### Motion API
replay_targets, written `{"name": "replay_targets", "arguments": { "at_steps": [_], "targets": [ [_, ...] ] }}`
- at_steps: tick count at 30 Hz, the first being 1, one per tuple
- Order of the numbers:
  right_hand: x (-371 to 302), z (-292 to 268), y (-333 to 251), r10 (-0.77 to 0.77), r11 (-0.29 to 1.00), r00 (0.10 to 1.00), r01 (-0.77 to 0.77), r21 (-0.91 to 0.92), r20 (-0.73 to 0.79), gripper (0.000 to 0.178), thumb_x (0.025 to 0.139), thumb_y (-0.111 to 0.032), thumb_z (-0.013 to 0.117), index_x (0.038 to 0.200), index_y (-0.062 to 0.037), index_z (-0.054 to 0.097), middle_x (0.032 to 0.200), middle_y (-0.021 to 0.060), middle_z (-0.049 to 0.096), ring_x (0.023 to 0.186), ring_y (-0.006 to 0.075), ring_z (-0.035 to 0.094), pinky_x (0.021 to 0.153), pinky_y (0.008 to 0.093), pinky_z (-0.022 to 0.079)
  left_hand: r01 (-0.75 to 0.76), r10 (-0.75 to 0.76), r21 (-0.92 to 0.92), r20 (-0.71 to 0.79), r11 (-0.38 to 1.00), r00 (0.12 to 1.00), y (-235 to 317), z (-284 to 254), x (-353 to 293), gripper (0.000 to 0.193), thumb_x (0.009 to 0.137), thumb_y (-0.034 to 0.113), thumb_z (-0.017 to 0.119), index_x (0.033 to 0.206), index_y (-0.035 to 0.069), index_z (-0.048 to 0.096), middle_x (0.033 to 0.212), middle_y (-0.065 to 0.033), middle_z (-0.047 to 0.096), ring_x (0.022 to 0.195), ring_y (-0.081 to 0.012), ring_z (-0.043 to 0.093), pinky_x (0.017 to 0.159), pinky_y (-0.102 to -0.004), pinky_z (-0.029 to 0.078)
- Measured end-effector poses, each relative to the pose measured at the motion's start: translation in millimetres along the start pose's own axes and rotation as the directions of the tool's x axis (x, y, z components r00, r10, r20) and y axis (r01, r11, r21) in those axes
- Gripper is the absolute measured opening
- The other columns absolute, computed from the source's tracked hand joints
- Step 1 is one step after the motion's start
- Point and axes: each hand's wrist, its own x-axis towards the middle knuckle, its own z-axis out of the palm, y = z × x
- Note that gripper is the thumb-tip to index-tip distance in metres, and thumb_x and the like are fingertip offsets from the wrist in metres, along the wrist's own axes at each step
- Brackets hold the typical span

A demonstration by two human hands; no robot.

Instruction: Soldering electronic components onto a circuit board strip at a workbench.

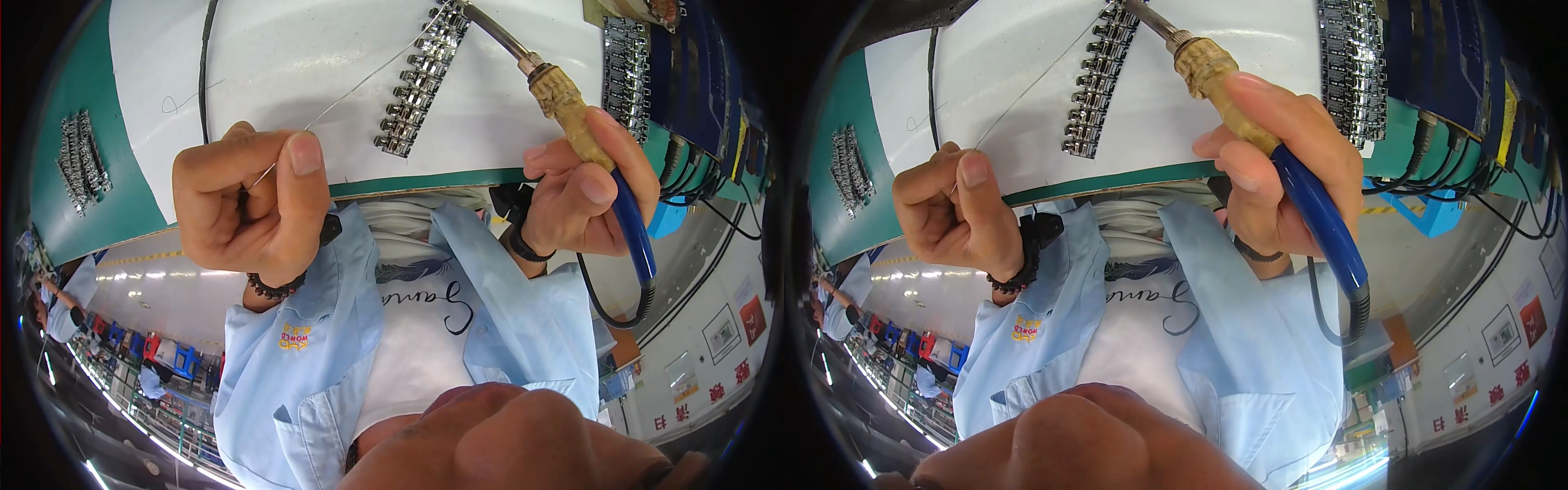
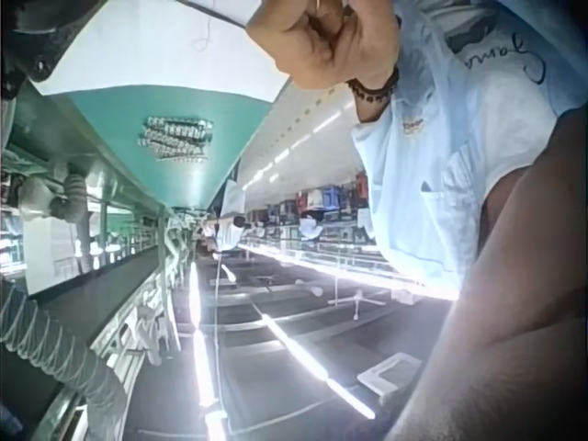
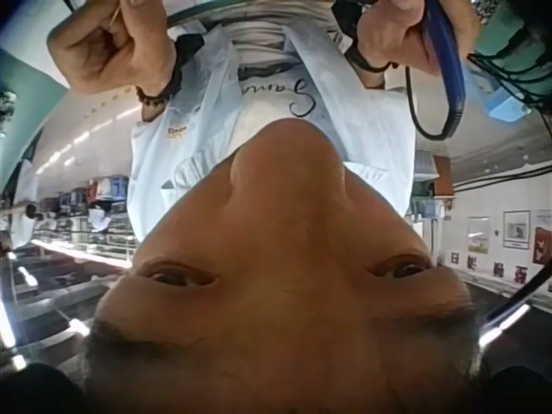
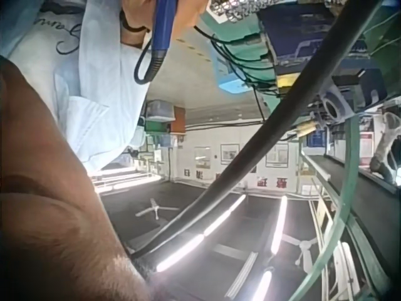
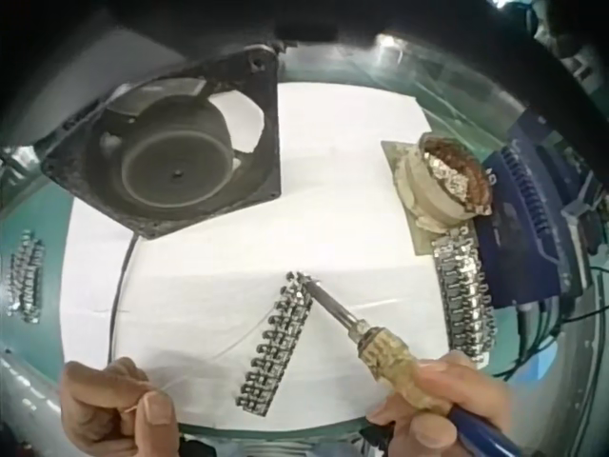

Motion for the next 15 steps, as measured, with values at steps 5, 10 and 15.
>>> {"name": "replay_targets", "arguments": {
  "at_steps": [5, 10, 15],
  "targets": [
    [1, 4, -3, 0.025, 0.995, 1.0, -0.025, -0.101, -0.006, 0.039, 0.089, -0.022, 0.064, 0.106, 0.0124, 0.057, 0.093, 0.0261, 0.065, 0.054, 0.0195, 0.064, 0.049, 0.0234, 0.051, 0.009, -0.009, 0.003, -0.008, 1.0, 1.0, 1, 1, 0, 0.017, 0.078, -0.007, 0.07, 0.081, -0.002, 0.054, 0.049, 0.0078, 0.035, 0.046, -0.0001, 0.024, 0.045, -0.018, 0.017],
    [3, 10, -4, 0.032, 0.979, 0.997, -0.045, -0.197, -0.068, 0.053, 0.092, -0.036, 0.061, 0.105, 0.0151, 0.053, 0.087, 0.0276, 0.065, 0.044, 0.0169, 0.059, 0.04, 0.0229, 0.047, 0.006, -0.006, 0.005, 0.001, 1.0, 1.0, 1, 1, 0, 0.018, 0.078, -0.007, 0.07, 0.081, -0.001, 0.054, 0.049, 0.0076, 0.036, 0.046, -0.0002, 0.025, 0.045, -0.018, 0.018],
    [4, 9, -5, 0.073, 0.981, 0.995, -0.083, -0.174, -0.062, 0.053, 0.092, -0.035, 0.061, 0.105, 0.0153, 0.053, 0.088, 0.0278, 0.065, 0.044, 0.0169, 0.059, 0.04, 0.023, 0.047, 0.045, -0.045, 0.04, 0.0, 0.998, 0.999, 3, 2, 0, 0.018, 0.078, -0.007, 0.071, 0.081, -0.001, 0.054, 0.05, 0.0075, 0.036, 0.046, -0.0002, 0.025, 0.045, -0.0181, 0.018]
  ]
}}
